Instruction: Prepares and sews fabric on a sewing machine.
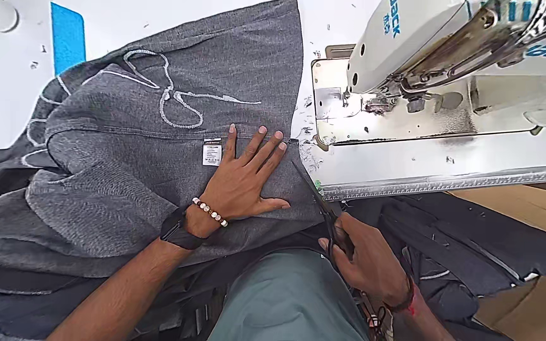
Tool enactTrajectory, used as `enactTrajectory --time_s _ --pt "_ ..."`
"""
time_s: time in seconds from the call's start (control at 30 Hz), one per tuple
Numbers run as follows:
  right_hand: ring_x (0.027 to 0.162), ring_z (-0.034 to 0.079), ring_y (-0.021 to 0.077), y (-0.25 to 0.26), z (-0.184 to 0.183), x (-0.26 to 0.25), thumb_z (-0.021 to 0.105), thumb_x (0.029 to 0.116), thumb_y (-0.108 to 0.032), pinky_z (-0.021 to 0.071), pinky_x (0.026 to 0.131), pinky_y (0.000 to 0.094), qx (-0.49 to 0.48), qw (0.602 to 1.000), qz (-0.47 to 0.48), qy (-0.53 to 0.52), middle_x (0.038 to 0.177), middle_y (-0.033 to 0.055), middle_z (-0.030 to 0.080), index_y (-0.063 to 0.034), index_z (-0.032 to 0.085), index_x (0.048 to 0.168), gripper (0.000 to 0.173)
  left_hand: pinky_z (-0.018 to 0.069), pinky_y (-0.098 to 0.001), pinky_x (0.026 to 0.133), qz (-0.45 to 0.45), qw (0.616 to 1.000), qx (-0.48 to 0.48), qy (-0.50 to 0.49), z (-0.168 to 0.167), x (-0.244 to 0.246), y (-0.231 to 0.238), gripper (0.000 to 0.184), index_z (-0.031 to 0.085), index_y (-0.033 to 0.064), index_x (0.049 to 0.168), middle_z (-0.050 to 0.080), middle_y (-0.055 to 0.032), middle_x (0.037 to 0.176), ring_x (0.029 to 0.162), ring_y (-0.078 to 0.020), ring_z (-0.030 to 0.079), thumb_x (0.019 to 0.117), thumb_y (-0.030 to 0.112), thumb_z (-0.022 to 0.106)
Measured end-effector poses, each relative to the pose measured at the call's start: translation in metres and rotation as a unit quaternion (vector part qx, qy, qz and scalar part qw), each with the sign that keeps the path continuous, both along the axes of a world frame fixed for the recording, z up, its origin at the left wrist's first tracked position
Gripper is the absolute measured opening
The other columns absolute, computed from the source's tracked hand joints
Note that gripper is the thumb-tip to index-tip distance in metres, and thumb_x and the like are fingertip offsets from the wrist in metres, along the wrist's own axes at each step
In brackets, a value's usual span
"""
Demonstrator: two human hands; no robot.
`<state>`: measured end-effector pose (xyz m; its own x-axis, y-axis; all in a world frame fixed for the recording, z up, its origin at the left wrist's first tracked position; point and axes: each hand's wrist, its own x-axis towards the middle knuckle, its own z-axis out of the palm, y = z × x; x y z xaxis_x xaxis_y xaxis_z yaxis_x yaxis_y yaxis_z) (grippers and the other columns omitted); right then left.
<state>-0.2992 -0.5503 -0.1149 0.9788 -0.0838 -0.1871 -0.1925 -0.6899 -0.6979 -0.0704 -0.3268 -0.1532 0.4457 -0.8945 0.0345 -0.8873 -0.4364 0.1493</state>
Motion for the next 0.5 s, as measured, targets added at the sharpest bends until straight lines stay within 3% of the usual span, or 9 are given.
enactTrajectory --time_s 0.27,0.4,0.5 --pt "0.056 0.046 0.0079 0.018 0.004 0.007 0.060 0.0952 -0.030 0.0391 0.047 0.0247 -0.013 0.999 -0.031 0.033 0.068 -0.0046 0.048 -0.0141 0.053 0.090 0.018 -0.0011 -0.0769 0.120 0.001 1.000 0.005 -0.003 0.000 0.000 0.000 0.125 0.026 0.0074 0.164 0.021 -0.0110 0.172 0.160 -0.0339 0.012 0.0764 0.096 0.037" --pt "0.053 0.040 0.0026 0.023 0.004 0.009 0.067 0.0904 -0.039 0.0336 0.046 0.0209 0.057 0.993 -0.097 0.023 0.065 -0.0087 0.044 -0.0162 0.052 0.087 0.028 -0.0012 -0.0763 0.121 0.000 1.000 0.001 -0.010 0.000 -0.001 -0.001 0.125 0.025 0.0069 0.164 0.020 -0.0112 0.172 0.160 -0.0335 0.012 0.0768 0.096 0.036" --pt "0.053 0.042 0.0026 0.027 0.002 0.018 0.067 0.0889 -0.044 0.0337 0.046 0.0217 0.056 0.992 -0.109 0.017 0.064 -0.0087 0.045 -0.0167 0.053 0.085 0.031 -0.0013 -0.0766 0.120 -0.003 1.000 0.001 -0.011 -0.001 -0.003 -0.001 0.125 0.025 0.0065 0.164 0.019 -0.0111 0.172 0.160 -0.0336 0.011 0.0771 0.096 0.036"
